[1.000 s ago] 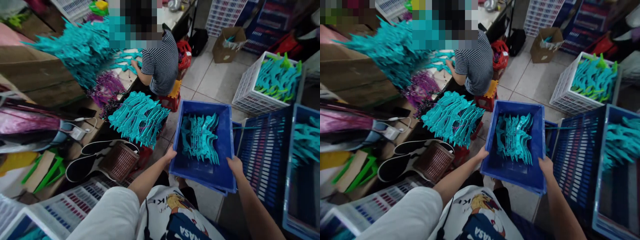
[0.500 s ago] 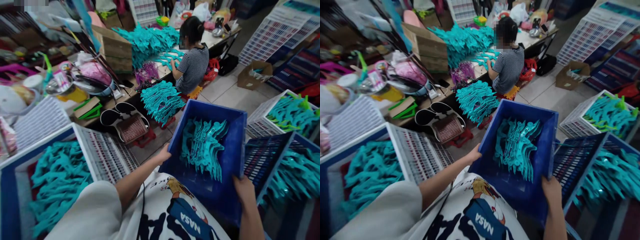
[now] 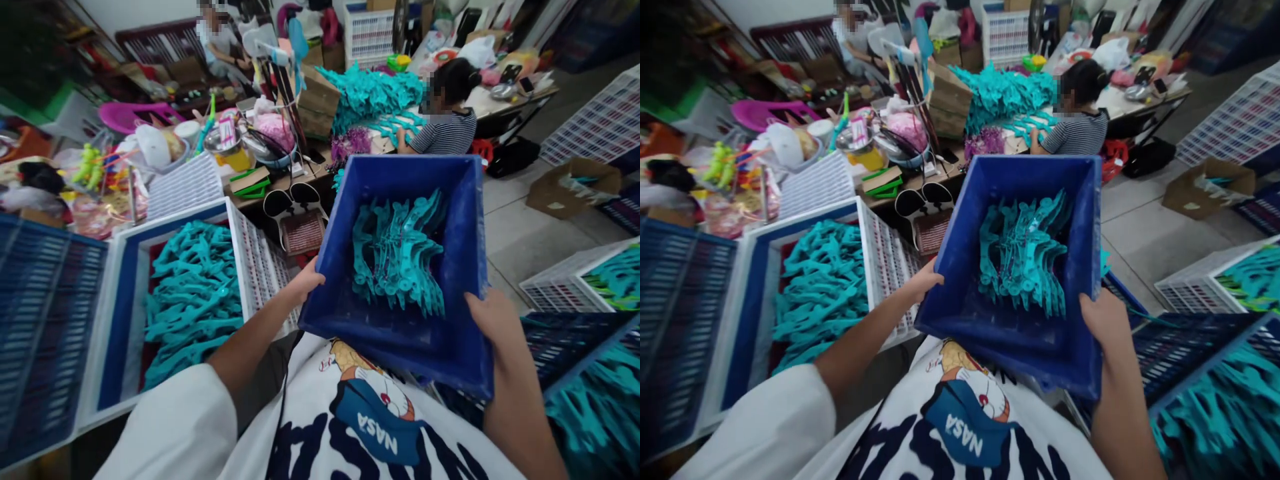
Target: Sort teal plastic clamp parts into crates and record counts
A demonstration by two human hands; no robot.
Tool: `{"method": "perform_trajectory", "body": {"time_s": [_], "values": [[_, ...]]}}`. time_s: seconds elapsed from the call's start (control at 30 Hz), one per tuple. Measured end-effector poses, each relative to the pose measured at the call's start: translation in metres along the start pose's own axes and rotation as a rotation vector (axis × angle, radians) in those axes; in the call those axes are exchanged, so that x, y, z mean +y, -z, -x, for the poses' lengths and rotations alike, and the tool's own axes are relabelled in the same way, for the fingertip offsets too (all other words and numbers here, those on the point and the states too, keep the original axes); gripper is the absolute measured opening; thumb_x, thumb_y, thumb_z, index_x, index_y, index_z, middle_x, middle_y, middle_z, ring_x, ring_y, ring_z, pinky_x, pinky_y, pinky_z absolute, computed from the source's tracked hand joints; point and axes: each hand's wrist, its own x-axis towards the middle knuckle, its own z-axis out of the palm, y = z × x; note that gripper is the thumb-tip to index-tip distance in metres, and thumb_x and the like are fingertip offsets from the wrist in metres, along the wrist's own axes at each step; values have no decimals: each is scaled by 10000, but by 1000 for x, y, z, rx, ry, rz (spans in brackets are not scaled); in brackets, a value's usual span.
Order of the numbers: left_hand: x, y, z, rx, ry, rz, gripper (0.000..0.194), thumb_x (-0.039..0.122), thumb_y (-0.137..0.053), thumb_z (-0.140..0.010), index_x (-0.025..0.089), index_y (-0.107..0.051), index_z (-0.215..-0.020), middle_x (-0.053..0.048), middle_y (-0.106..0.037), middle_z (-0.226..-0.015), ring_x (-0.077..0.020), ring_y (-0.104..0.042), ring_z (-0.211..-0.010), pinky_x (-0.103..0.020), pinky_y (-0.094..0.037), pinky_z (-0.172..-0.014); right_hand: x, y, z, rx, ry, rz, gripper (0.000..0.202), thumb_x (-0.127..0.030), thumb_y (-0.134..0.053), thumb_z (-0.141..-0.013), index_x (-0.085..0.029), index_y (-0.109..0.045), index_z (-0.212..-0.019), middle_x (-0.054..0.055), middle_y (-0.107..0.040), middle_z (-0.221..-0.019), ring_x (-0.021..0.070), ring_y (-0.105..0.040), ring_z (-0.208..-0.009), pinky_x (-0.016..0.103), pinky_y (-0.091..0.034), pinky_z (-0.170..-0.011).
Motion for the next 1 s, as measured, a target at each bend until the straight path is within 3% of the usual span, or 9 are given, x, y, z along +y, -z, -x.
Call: {"method": "perform_trajectory", "body": {"time_s": [0.2, 0.33, 0.43, 0.57, 0.73, 0.87, 1.0], "values": [[-18, 65, 52, 240, 17, 57, 966, 85, -576, -544, 220, -521, -1499, -37, -736, -949, -251, -710, -768, -393, -627, -742, -95, -5, -18, -33, 163, -88, 324, -355, -567, -953, -100, -747, -1044, 170, -753, -928, 279, -709, -910, 302, -475, -757], [-34, 105, 67, 377, 59, 75, 956, 98, -592, -555, 217, -520, -1501, -38, -736, -920, -244, -700, -775, -377, -621, -764, -155, -30, -34, -68, 240, -34, 319, -363, -585, -966, -80, -729, -1004, 180, -750, -912, 264, -700, -865, 289, -453, -735], [-49, 136, 64, 424, 52, 98, 978, 110, -580, -523, 206, -521, -1495, -25, -715, -853, -227, -669, -731, -334, -596, -693, -197, -60, -48, -82, 331, 29, 293, -321, -573, -960, -74, -729, -991, 193, -755, -973, 270, -702, -922, 286, -448, -783], [-72, 180, 40, 450, 66, 122, 975, 119, -561, -509, 202, -528, -1479, -24, -712, -856, -218, -662, -727, -315, -581, -676, -249, -110, -69, -166, 376, -61, 257, -284, -528, -952, -124, -726, -925, 145, -765, -978, 239, -696, -917, 264, -416, -750], [-101, 231, -10, 461, 86, 139, 908, 109, -557, -522, 210, -556, -1425, -38, -728, -921, -215, -679, -765, -311, -590, -706, -301, -178, -92, -236, 316, -97, 250, -290, -530, -936, -134, -722, -902, 122, -768, -958, 222, -696, -917, 240, -428, -765], [-123, 260, -57, 451, 102, 168, 922, 89, -560, -528, 185, -541, -1445, -56, -740, -953, -224, -698, -802, -317, -604, -740, -328, -227, -109, -263, 287, -58, 280, -299, -523, -934, -119, -738, -948, 134, -776, -995, 237, -711, -959, 237, -455, -790], [-146, 279, -100, 455, 138, 199, 931, 56, -573, -541, 187, -551, -1463, -69, -751, -1010, -219, -708, -851, -311, -615, -792, -347, -266, -131, -293, 281, -34, 326, -313, -507, -938, -102, -751, -990, 145, -780, -1000, 250, -722, -972, 244, -479, -804]]}}
